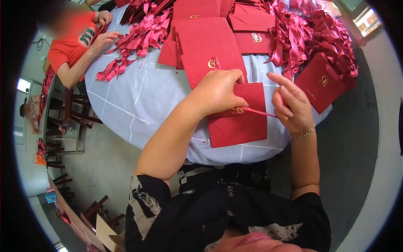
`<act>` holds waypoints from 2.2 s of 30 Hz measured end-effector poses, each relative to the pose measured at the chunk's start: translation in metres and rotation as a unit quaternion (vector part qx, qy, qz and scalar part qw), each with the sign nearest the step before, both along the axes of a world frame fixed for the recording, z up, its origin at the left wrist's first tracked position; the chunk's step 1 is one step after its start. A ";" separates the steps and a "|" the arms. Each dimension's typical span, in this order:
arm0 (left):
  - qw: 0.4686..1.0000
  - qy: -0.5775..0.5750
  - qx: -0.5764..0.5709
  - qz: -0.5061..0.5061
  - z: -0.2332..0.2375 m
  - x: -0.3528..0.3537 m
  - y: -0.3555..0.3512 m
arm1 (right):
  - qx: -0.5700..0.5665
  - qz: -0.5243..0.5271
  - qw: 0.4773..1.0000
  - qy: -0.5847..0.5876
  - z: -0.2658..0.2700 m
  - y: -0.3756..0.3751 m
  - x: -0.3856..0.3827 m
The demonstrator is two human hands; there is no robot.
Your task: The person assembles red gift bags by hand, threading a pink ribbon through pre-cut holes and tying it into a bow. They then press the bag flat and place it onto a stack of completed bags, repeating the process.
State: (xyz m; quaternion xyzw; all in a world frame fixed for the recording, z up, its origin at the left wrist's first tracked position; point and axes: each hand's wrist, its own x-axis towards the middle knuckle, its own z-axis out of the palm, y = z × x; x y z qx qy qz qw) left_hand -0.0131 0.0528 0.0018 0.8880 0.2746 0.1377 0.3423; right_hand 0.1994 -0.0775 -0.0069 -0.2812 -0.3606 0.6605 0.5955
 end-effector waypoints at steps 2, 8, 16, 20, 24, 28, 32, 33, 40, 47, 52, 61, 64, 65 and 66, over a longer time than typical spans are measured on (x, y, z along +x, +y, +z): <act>1.000 -0.004 0.007 -0.007 -0.001 0.000 0.000 | -0.043 -0.042 0.990 -0.125 0.002 0.001 -0.011; 0.999 -0.022 0.028 -0.008 -0.004 0.000 -0.003 | -0.043 -0.184 0.893 -0.409 -0.015 0.005 -0.029; 0.996 -0.064 0.051 0.028 -0.005 0.004 -0.008 | 0.071 -0.270 0.768 -0.577 -0.008 0.016 -0.039; 0.995 -0.065 0.073 0.032 -0.003 0.005 -0.013 | 0.064 -0.258 0.745 -0.612 0.000 0.019 -0.041; 0.985 -0.082 0.153 0.016 -0.005 0.008 -0.018 | 0.084 -0.263 0.684 -0.675 -0.003 0.025 -0.045; 0.981 -0.102 0.163 0.038 -0.007 0.005 -0.012 | 0.145 -0.302 0.682 -0.650 -0.006 0.028 -0.051; 0.986 -0.099 0.133 0.038 0.001 0.001 -0.017 | 0.103 -0.266 0.736 -0.614 0.007 0.017 -0.040; 0.985 -0.096 0.136 0.038 0.002 0.001 -0.018 | 0.093 -0.264 0.734 -0.619 0.008 0.015 -0.040; 0.976 -0.122 0.179 0.018 0.000 0.001 -0.019 | 0.134 -0.312 0.753 -0.564 0.001 0.027 -0.043; 0.931 -0.147 0.334 -0.029 0.005 0.006 -0.033 | 0.064 0.051 0.777 -0.625 0.056 0.061 -0.001; 0.924 -0.150 0.348 -0.048 0.004 0.007 -0.039 | 0.047 0.226 0.762 -0.605 0.068 0.086 0.000; 0.967 -0.143 0.201 -0.064 -0.003 -0.003 -0.040 | -0.012 -0.066 0.918 -0.392 0.009 0.087 0.009; 0.955 -0.166 0.233 -0.076 -0.002 -0.005 -0.046 | -0.115 0.033 0.942 -0.313 0.021 0.069 -0.008; 0.956 -0.164 0.231 -0.079 -0.003 -0.004 -0.049 | -0.128 0.052 0.946 -0.292 0.012 0.069 -0.009; 0.951 -0.169 0.247 -0.080 -0.002 -0.003 -0.051 | -0.129 0.051 0.947 -0.290 0.013 0.070 -0.011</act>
